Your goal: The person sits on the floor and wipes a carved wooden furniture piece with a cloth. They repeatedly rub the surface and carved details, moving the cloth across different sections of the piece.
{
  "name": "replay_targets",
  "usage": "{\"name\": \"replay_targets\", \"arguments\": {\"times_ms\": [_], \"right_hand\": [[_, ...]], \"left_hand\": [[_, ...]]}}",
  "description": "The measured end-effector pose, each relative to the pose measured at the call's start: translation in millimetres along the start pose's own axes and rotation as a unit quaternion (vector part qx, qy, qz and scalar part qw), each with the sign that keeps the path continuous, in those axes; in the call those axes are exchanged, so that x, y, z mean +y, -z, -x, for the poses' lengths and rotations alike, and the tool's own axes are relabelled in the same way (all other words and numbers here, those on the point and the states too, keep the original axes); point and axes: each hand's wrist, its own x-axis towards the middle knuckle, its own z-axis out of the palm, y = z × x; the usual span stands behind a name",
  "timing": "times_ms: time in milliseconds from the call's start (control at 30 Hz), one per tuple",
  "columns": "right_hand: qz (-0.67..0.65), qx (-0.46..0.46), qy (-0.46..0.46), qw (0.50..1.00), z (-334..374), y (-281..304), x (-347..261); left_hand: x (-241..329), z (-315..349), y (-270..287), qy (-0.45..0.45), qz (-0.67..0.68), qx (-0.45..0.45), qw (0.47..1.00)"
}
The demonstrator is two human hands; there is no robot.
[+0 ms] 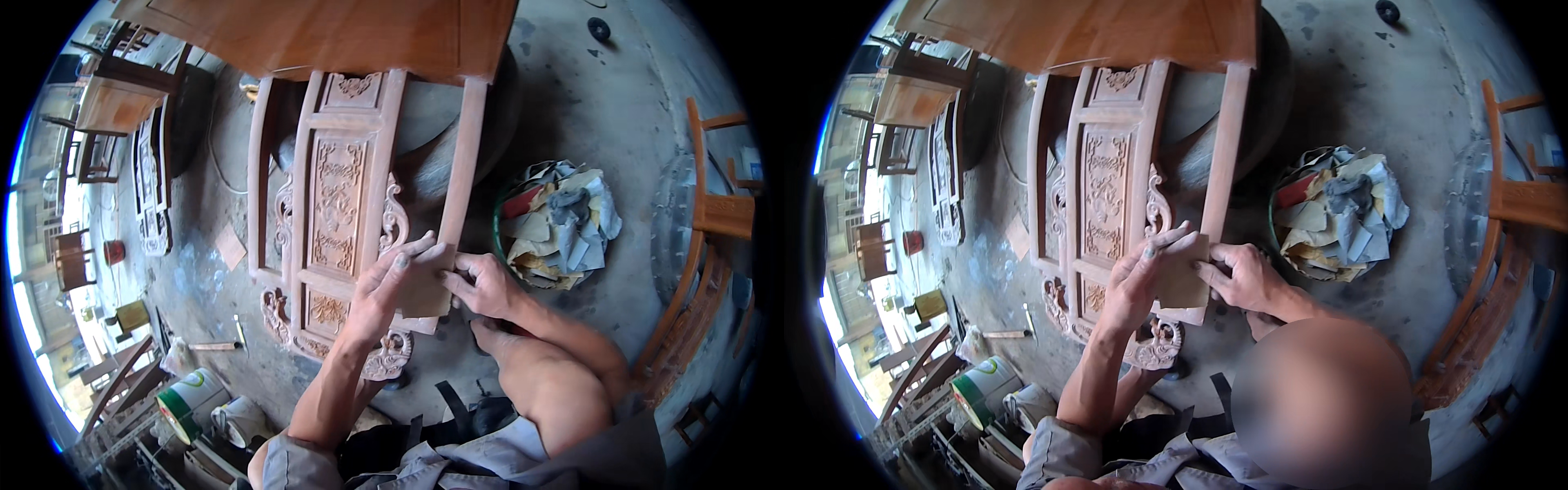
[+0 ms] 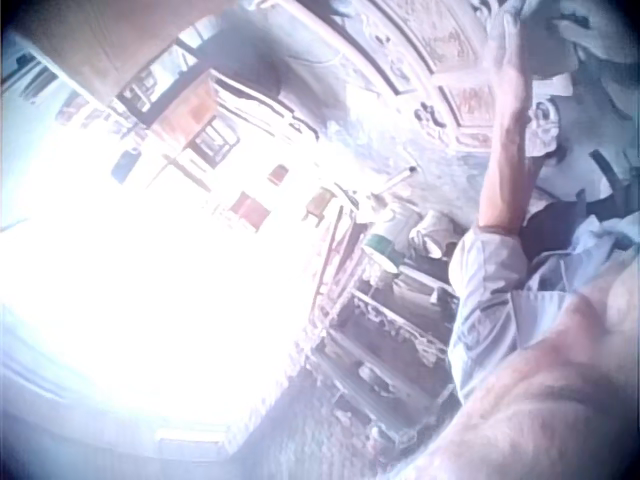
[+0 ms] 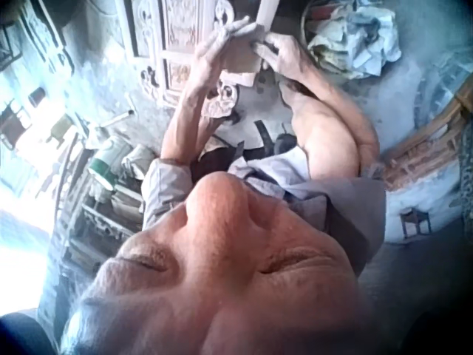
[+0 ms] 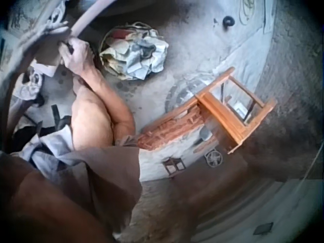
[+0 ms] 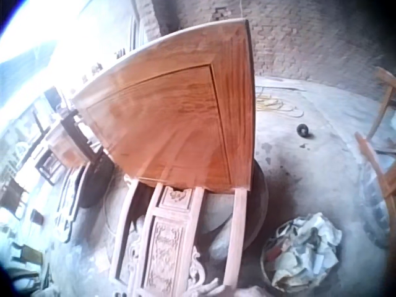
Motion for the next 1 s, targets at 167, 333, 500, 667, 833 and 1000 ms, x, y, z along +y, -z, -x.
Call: {"name": "replay_targets", "arguments": {"times_ms": [167,333,500,667,833,1000], "right_hand": [[-0.167,-0.115,-0.168,0.965,-8.6,0.8,-3.2],[-0.003,-0.115,-0.151,0.982,-19.0,-2.2,-7.7],[0.037,-0.051,0.015,0.998,-39.2,19.4,-32.1],[0.32,0.46,0.288,0.777,-146.5,117.3,13.0],[0.32,0.575,0.185,0.73,-211.4,151.2,55.9],[0.291,0.587,0.071,0.752,-234.3,163.4,54.4]], "left_hand": [[5.1,12.3,2.1,-0.055,-0.296,-0.087,0.95],[-5.8,16.2,-10.4,-0.215,-0.696,-0.032,0.684],[-36.7,-5.3,46.4,-0.329,-0.683,0.023,0.651],[-26.2,-21.8,77.5,-0.321,-0.651,0.063,0.685],[-14.1,-58.4,75.7,-0.316,-0.641,-0.01,0.699],[-14.4,-70.1,94.6,-0.347,-0.661,-0.008,0.666]]}}
